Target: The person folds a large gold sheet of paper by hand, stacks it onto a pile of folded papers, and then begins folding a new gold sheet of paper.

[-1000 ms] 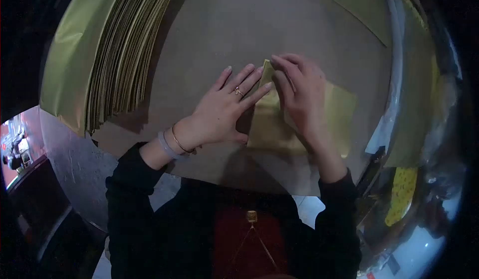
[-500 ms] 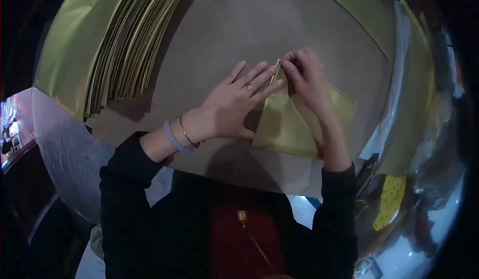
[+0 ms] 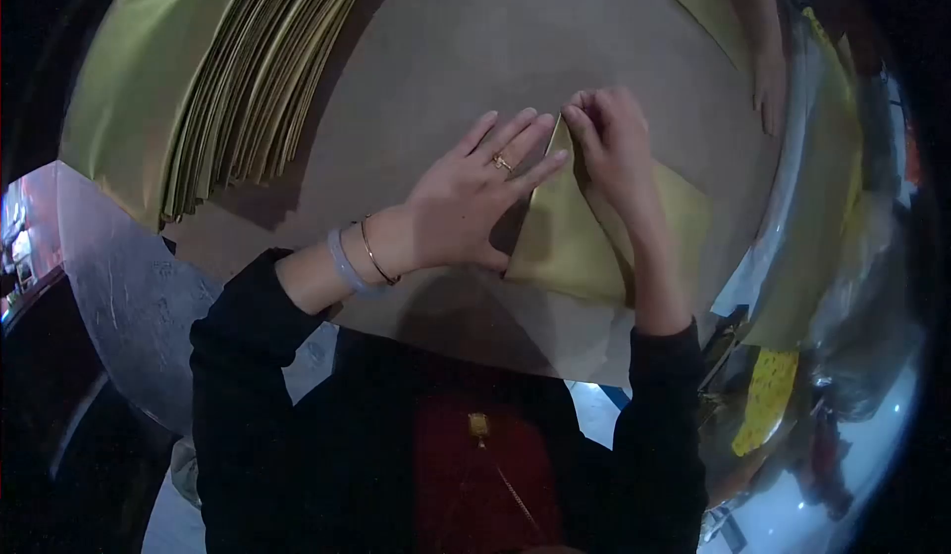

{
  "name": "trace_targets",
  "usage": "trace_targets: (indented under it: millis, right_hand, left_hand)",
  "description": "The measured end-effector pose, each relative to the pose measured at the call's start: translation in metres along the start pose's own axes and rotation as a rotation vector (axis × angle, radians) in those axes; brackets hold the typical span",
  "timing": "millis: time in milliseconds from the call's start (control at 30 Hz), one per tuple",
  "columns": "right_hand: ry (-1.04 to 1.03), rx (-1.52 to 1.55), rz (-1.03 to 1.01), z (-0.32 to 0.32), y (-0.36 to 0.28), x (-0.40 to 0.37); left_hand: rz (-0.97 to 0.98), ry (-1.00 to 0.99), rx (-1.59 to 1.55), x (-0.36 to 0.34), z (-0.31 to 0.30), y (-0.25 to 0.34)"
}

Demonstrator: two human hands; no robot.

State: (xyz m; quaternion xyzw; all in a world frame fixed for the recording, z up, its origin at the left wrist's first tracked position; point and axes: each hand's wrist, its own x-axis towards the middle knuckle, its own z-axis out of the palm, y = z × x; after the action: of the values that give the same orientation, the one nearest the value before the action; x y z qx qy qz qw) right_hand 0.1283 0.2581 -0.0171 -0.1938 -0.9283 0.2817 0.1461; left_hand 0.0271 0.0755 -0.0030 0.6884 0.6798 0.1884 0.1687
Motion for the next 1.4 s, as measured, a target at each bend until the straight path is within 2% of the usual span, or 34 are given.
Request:
trace_targets:
  millis: [200,300,433,533,633,733,767,833,867,933,967,1000,1100,1200,1233,1400]
  right_hand:
    - [-0.019,0.003,0.091,-0.002,-0.005,-0.001]
    - [0.023,-0.046,0.009,0.001,0.0,-0.001]
    - [0.006,-0.04,0.058,0.002,-0.002,-0.001]
    - [0.026,-0.002,0.058,0.002,-0.001,-0.002]
    - [0.011,0.116,0.182,0.005,-0.001,-0.004]
    - [0.045,0.16,0.188,0.005,-0.001,-0.005]
    - [0.086,0.196,0.18,0.006,-0.004,-0.008]
    - [0.237,-0.038,-0.017,0.011,-0.011,-0.018]
    - [0.183,-0.069,0.011,0.004,-0.025,-0.03]
    - [0.13,0.025,-0.114,-0.003,-0.04,-0.049]
    - [-0.006,-0.048,-0.066,-0.008,-0.049,-0.058]
    - [0.003,-0.057,-0.04,-0.008,-0.051,-0.065]
    - [-0.141,-0.217,-0.042,-0.006,-0.045,-0.081]
    - [-0.18,-0.326,0.015,-0.008,-0.034,-0.089]
    - [-0.189,-0.267,0.036,-0.012,-0.029,-0.089]
    - [-0.099,-0.258,0.131,-0.024,-0.011,-0.096]
  left_hand:
    - [0.011,0.029,0.019,-0.001,0.003,0.0]
    - [0.013,0.025,0.015,-0.001,0.002,-0.001]
    - [0.008,0.015,0.027,-0.001,0.003,-0.001]
    - [-0.001,-0.011,0.036,0.0,0.002,0.001]
    - [-0.019,-0.037,-0.033,0.003,0.002,0.001]
    - [-0.031,-0.079,-0.063,0.004,-0.002,0.002]
    - [-0.004,-0.081,0.003,0.005,-0.004,0.001]
    - [-0.004,-0.08,0.009,0.005,-0.005,0.004]
    - [-0.033,-0.074,0.006,0.005,-0.004,0.004]
    - [0.001,-0.084,0.004,0.005,-0.002,0.001]
    - [-0.014,-0.125,0.029,0.005,-0.005,0.001]
    - [-0.029,-0.162,0.056,0.006,-0.006,0.002]
    - [-0.052,-0.135,0.089,0.009,-0.007,0.004]
    - [-0.055,-0.132,0.103,0.009,-0.005,0.005]
    - [-0.059,-0.146,0.125,0.01,-0.006,0.007]
    - [-0.077,-0.188,0.128,0.012,-0.013,0.011]
